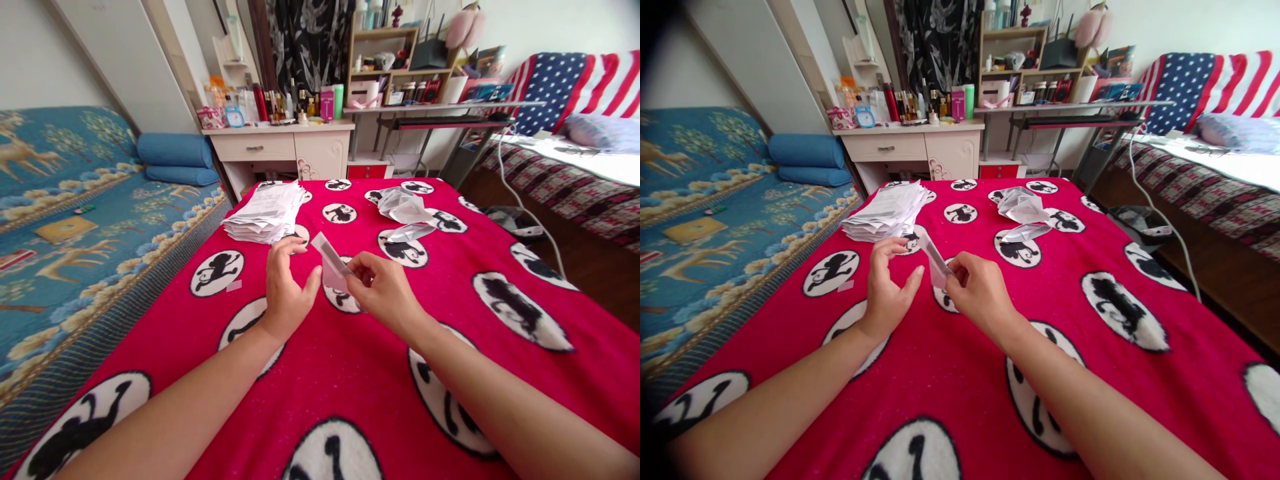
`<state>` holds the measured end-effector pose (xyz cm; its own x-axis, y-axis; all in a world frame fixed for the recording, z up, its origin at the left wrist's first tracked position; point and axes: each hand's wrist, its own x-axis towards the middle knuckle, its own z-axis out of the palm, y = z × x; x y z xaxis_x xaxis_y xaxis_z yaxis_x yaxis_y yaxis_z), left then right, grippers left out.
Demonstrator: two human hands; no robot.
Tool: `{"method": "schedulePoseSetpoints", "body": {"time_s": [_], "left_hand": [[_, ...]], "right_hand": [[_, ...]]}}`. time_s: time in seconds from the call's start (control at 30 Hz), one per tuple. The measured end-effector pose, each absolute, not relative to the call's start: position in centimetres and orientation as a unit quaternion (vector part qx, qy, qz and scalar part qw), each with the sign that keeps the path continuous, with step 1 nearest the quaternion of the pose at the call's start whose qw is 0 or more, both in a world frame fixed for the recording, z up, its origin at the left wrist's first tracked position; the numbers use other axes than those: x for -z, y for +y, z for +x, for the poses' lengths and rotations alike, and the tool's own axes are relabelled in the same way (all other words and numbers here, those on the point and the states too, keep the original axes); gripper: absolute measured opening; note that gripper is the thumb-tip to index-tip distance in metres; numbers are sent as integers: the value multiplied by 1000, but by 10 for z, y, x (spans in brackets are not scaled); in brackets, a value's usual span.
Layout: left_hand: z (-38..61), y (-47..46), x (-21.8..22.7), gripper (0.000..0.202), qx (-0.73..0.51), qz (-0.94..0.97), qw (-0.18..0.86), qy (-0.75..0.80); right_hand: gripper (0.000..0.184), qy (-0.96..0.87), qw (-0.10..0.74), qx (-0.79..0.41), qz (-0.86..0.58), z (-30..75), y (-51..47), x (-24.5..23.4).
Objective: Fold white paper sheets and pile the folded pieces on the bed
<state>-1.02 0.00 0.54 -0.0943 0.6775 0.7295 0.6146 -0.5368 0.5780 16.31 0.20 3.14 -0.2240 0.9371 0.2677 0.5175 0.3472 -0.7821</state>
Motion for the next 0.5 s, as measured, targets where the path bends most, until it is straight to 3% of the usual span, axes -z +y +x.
{"method": "schedulePoseSetpoints", "body": {"time_s": [0.1,0.2,0.5], "left_hand": [[-6,-2,-2,17,-524,677,215,470],[-4,-3,-1,22,-476,666,375,434],[-4,-3,-3,25,-495,612,476,393]], "right_hand": [[2,-713,400,-304,-490,161,0,-28],[5,-722,397,-328,-462,157,-6,-27],[25,-715,397,-409,-405,157,-7,-26]]}}
